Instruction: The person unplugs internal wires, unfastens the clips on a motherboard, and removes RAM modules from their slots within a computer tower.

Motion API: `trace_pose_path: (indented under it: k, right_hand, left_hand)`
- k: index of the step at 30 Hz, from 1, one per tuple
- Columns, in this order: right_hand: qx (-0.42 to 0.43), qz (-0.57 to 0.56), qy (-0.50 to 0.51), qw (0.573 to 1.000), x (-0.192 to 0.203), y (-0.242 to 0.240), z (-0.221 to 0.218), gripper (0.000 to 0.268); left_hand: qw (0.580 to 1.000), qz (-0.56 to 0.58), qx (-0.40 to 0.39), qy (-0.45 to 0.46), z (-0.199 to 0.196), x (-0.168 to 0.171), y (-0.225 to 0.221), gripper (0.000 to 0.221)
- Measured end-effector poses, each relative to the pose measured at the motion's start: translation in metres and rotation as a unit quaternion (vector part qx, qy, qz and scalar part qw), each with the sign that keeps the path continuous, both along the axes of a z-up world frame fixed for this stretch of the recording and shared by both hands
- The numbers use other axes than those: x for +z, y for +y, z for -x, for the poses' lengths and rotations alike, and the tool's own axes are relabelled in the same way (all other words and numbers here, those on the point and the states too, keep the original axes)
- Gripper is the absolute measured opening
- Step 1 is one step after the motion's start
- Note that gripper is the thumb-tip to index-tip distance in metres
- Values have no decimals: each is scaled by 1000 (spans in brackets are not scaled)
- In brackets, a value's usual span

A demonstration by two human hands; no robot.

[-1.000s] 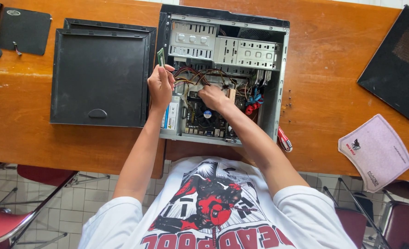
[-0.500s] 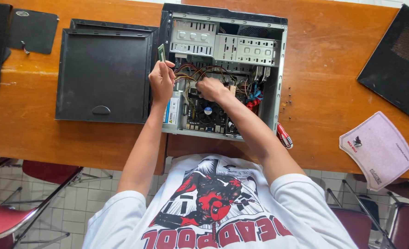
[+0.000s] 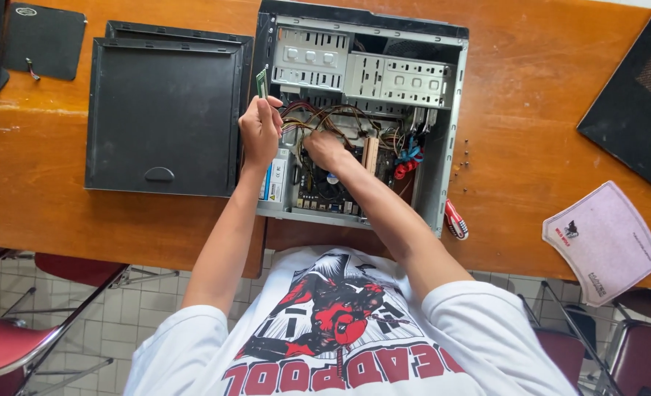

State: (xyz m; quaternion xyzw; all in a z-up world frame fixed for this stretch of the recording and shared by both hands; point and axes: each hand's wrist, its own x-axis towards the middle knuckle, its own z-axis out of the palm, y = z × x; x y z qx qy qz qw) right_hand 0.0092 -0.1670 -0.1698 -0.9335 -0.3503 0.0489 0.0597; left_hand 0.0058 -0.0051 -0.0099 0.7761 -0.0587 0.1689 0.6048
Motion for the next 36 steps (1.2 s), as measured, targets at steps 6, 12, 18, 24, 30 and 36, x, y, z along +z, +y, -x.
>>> trace_pose_path:
  k: [6,12,18,24,30,36]
  right_hand:
    - [-23,-41,93,995,11,-9,-8,17]
    - [-45,73,88,992,3,-64,-37,11]
    - [-36,83,105,990,-3,-87,-30,21]
    - [-30,63,164,984,30,-73,-17,12]
    - [-46,46,287,956,34,-87,-47,5]
    - [-6,131,226,965,-66,-81,-61,25]
  left_hand:
    - [999,-23,5,-24,-2,-4,3,54]
    - [1000,-5,-4,1,0,-2,4,53]
    - [1000,3,-6,-5,-3,-12,7,53]
    - [1000,7,-6,8,5,2,4,55]
    - [1000,-13,-16,-6,-6,-14,9,56]
    - [1000,7,-9,0,10,16,-2,57]
